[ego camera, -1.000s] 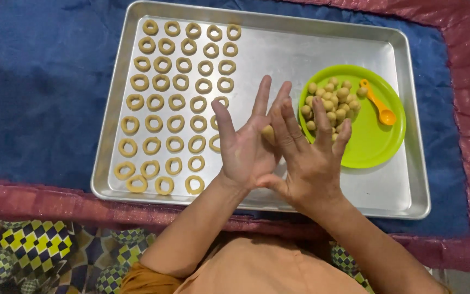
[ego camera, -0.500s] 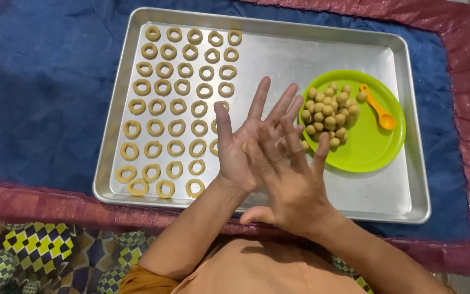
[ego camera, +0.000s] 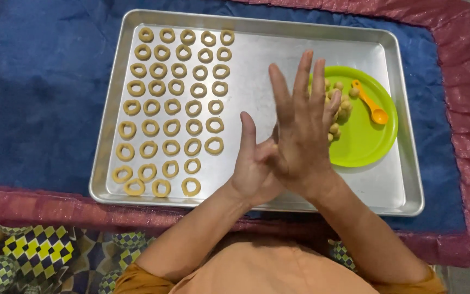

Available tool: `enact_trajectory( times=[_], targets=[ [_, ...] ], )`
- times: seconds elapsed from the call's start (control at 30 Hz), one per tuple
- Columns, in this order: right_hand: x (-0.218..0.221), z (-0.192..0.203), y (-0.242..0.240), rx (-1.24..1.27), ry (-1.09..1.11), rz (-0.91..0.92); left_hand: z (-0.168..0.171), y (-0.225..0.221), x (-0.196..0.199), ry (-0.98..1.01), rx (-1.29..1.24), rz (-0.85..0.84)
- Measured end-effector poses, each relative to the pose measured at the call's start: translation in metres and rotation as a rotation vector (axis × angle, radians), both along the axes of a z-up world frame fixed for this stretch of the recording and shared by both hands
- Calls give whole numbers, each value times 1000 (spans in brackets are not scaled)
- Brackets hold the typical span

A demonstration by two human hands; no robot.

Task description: Hand-shaping small portions of dough into rings and arranging them on a baking sheet.

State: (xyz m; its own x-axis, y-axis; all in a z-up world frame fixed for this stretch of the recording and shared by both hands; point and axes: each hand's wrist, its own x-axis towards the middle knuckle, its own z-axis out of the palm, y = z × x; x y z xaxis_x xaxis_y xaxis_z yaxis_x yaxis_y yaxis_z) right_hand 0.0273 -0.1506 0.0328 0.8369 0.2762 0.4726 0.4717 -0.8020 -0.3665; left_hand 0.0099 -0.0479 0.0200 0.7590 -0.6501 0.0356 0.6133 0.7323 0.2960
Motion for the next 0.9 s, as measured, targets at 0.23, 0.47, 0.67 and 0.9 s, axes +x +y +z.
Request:
enact_trajectory(
  times=[0.23, 0.47, 0.67, 0.9],
  targets=[
    [15, -2, -1, -28, 60, 13, -30, 2, 13, 75, -723, 100],
    [25, 0, 2, -56, 127, 37, -27, 14, 21, 132, -446, 232],
    [31, -2, 1, -76, 203, 44, -7, 14, 0, 99, -86, 94],
    [12, -6, 27, -24, 147, 74, -43, 10, 10, 80, -207, 85]
  ],
)
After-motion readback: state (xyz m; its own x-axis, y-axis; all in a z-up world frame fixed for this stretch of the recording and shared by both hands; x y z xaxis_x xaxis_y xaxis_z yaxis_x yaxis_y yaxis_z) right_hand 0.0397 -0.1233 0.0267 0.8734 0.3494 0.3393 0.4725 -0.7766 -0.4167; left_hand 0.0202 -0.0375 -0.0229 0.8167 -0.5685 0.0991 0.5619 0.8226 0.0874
